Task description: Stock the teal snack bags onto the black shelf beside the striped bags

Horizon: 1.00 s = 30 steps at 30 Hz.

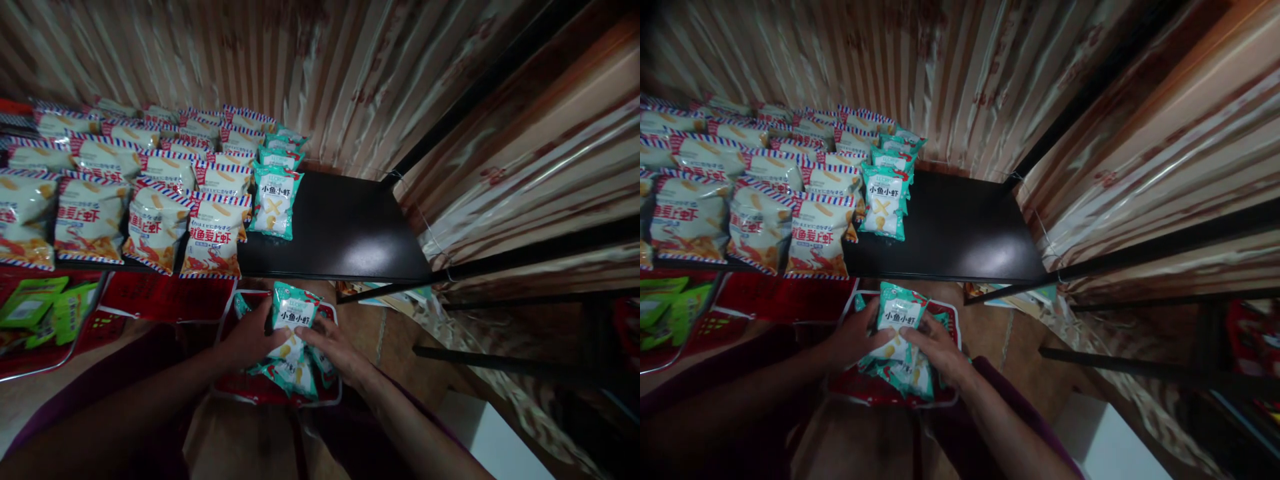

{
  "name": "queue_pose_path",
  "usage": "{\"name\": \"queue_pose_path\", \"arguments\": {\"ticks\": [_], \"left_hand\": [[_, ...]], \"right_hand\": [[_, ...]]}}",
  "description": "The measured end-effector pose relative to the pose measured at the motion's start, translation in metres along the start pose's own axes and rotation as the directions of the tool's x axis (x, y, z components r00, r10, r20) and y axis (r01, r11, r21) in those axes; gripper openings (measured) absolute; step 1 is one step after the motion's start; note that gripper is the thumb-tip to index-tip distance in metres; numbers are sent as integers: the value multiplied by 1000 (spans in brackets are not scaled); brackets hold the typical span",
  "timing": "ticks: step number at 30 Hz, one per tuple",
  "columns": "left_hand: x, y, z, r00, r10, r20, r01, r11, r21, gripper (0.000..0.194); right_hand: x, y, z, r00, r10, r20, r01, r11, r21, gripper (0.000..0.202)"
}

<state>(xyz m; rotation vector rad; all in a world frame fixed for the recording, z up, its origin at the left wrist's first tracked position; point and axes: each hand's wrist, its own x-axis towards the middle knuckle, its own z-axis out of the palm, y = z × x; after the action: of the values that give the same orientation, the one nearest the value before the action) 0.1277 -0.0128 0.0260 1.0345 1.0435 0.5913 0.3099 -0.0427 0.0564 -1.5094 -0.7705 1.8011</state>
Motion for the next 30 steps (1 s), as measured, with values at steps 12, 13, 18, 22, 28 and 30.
{"name": "queue_pose_path", "arguments": {"ticks": [12,13,18,22,28,30], "left_hand": [[10,63,6,752,582,-309,-461,800,384,64],[13,64,4,693,643,-326,-488,751,445,61],[22,59,0,483,848,-219,-514,477,713,51],[27,49,-1,399,911,-108,-459,300,836,57],[35,43,-3,404,907,-114,-398,287,872,59],[36,42,-3,408,904,-129,-386,299,873,60]], "right_hand": [[13,-88,9,830,-551,-83,504,807,-309,36],[19,-96,13,811,-580,-80,530,785,-321,36],[44,-117,26,750,-658,-70,602,722,-341,41],[58,-118,32,712,-701,-42,655,685,-318,43],[72,-115,38,715,-698,-30,658,687,-307,46],[76,-113,39,726,-687,-24,651,698,-297,47]]}}
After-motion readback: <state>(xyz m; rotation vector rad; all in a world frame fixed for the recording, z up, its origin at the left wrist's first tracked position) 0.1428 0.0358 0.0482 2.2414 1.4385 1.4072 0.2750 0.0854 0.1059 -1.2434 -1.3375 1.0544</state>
